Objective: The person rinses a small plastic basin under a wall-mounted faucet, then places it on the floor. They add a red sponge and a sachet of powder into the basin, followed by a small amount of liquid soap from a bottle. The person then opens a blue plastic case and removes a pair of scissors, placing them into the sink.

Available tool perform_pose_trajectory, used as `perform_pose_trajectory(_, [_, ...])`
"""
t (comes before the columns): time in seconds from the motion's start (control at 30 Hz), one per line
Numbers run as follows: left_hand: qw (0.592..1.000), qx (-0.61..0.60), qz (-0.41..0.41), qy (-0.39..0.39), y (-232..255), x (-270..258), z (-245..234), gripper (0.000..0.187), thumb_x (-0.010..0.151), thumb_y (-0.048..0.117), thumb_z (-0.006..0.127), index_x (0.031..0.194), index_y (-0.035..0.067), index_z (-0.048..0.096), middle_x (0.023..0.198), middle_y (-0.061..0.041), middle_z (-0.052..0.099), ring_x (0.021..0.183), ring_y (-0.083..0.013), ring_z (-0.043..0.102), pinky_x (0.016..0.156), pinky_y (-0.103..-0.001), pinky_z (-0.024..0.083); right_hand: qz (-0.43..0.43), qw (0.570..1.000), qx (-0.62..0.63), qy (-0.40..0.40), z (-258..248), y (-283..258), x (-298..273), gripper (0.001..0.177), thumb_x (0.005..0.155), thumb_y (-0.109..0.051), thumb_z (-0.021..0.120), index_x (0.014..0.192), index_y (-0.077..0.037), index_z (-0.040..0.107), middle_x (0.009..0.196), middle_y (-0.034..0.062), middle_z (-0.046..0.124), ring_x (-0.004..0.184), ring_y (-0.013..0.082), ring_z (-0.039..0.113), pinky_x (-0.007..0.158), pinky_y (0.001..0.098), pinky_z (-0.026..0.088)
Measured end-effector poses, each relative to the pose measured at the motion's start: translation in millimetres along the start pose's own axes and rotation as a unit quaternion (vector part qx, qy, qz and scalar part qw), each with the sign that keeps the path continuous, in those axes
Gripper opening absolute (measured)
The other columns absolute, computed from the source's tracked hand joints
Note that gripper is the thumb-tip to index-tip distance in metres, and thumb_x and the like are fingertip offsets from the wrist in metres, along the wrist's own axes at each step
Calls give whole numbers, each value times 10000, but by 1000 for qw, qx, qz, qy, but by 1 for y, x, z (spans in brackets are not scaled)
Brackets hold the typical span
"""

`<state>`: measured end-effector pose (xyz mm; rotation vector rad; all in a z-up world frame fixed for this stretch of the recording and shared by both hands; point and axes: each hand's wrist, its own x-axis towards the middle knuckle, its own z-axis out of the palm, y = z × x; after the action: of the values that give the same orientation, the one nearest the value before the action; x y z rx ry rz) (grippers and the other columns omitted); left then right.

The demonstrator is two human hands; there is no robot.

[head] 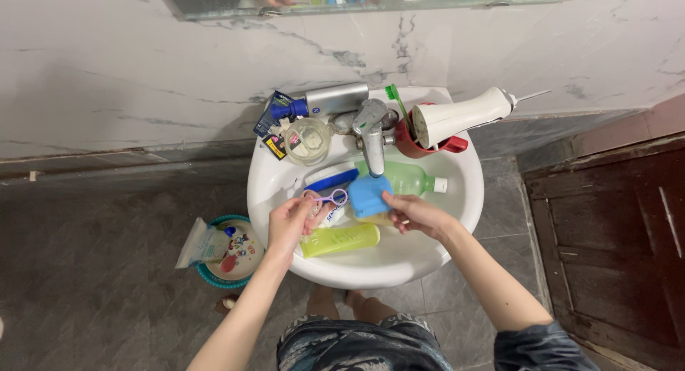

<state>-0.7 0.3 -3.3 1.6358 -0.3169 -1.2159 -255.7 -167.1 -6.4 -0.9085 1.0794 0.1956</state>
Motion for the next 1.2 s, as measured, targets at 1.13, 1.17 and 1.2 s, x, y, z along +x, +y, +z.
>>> perform_pose_trajectory(1.13, [999,-17,-30,-13,8,-6,-2,288,965,287,683,963,2,726,611,7,561,514,-75,487,510,-231,427,-124,961,245,-43,-8,41,56,208,963,-148,573,1090,16,586,1097,189,700,993,277,716,890,392,577])
perform_pose_trajectory(1.17, [999,-19,-31,-16,8,-6,-2,288,966,286,683,961,1,726,613,8,560,516,-73,486,513,-231,430,-123,969,210,-34,-8,40,53,237,956,-160,590,1109,21,596,1089,179,704,994,258,714,896,381,577])
perform_pose_trajectory(1.2, [999,-22,-31,-18,7,-5,-2,288,966,285,683,960,0,726,615,10,559,519,-71,484,515,-231,433,-122,977,174,-24,-9,40,48,266,949,-172,607,1127,26,606,1081,170,709,996,240,711,903,369,577])
